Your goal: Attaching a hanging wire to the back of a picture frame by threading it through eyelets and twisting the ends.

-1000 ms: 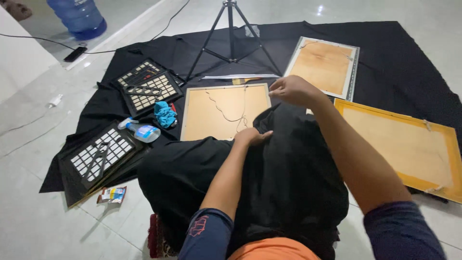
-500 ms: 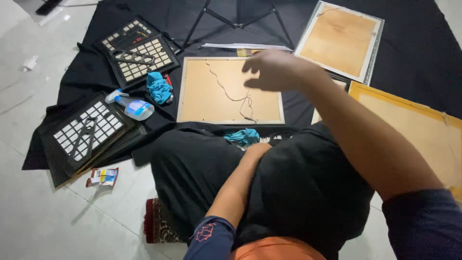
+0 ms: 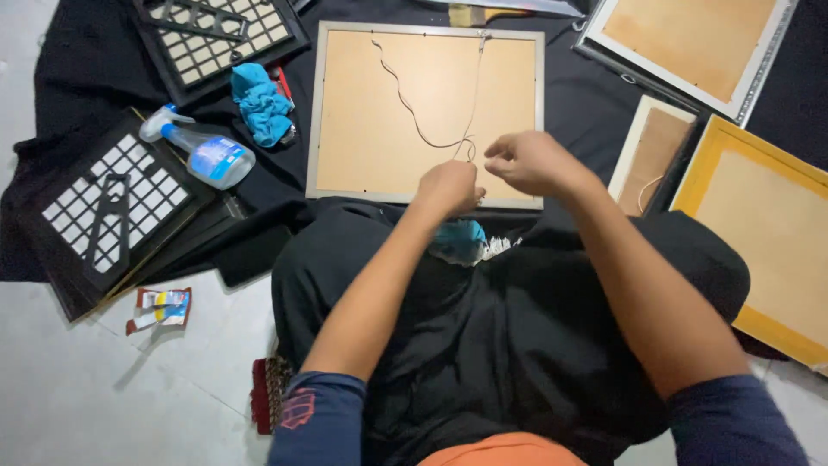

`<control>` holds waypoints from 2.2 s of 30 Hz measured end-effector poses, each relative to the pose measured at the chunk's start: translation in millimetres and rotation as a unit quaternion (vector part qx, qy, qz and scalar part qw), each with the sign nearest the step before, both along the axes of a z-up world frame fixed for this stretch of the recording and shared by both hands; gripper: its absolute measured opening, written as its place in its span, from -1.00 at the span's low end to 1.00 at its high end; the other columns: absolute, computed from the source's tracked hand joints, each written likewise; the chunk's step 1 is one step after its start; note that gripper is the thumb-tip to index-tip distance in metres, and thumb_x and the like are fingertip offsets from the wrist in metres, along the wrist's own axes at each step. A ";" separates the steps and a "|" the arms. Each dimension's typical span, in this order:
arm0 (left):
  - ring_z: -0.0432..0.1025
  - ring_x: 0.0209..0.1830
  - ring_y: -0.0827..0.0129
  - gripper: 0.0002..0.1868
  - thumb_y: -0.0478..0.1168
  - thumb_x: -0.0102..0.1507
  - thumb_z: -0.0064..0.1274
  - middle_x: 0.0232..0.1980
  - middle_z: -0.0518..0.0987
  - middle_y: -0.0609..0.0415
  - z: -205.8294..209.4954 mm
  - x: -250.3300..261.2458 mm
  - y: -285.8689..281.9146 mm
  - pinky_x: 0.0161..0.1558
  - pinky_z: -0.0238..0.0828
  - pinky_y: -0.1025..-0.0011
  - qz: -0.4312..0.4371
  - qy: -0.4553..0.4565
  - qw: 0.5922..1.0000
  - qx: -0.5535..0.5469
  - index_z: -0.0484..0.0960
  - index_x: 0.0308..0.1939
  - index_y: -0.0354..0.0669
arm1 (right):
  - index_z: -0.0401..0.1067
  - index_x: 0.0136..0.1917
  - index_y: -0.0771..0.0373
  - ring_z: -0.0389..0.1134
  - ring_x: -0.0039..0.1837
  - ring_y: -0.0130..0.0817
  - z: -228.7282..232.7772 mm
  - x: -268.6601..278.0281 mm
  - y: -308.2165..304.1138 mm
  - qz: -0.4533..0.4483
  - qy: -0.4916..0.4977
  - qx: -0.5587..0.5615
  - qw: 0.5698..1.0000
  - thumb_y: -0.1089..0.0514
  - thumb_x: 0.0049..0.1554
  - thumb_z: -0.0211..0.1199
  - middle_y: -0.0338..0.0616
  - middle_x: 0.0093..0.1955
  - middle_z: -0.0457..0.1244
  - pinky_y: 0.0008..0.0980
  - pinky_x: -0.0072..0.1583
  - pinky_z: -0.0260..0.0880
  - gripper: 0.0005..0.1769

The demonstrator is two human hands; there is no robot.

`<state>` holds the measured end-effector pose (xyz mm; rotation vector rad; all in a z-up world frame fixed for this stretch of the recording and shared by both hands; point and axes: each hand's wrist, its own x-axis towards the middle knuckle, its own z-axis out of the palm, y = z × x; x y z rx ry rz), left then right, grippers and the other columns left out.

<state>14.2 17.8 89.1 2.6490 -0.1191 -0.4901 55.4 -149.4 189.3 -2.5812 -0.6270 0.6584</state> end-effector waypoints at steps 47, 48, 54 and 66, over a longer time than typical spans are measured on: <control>0.59 -0.10 -0.18 -0.76 -0.09 0.16 0.09 -0.35 0.67 -0.23 -43.4 59.8 24.9 -0.09 0.51 0.03 0.191 0.173 0.937 -0.236 0.71 -0.31 -0.18 | 0.44 -0.25 0.25 0.35 -0.43 -0.41 -146.1 68.5 18.7 -0.302 0.251 0.193 0.899 0.10 -0.09 0.43 -0.12 -0.50 0.32 -0.54 -0.30 0.28 -0.76; 0.59 -0.10 -0.18 -0.76 -0.09 0.16 0.09 -0.35 0.67 -0.23 -55.9 57.1 24.5 -0.09 0.51 0.03 0.191 0.173 0.937 -0.236 0.71 -0.31 -0.18 | 0.44 -0.25 0.25 0.35 -0.43 -0.41 -133.5 67.1 21.9 -0.302 0.250 0.193 0.899 0.10 -0.09 0.43 -0.12 -0.50 0.32 -0.54 -0.30 0.28 -0.76; 0.47 -0.33 0.23 -0.78 -0.27 0.19 -0.01 -0.43 0.55 -0.01 -78.7 51.2 23.7 -0.28 0.45 0.31 0.188 0.216 0.866 -0.410 0.64 -0.16 -0.30 | 0.45 0.02 0.38 0.25 -0.31 -0.59 -99.8 65.9 27.9 -0.288 0.293 0.294 0.863 0.23 0.01 0.40 -0.21 -0.35 0.34 -0.64 -0.23 0.19 -0.69; 0.60 -0.33 0.49 -0.77 -0.25 0.31 0.07 -0.27 0.69 0.05 -48.6 57.1 34.4 -0.27 0.64 0.52 0.252 0.279 0.770 -0.516 0.65 -0.04 -0.32 | 0.55 0.10 0.39 0.45 -0.19 -0.21 -112.6 67.9 19.6 -0.288 0.330 0.127 0.890 0.09 0.25 0.28 0.13 -0.17 0.43 -0.34 -0.13 0.51 -0.69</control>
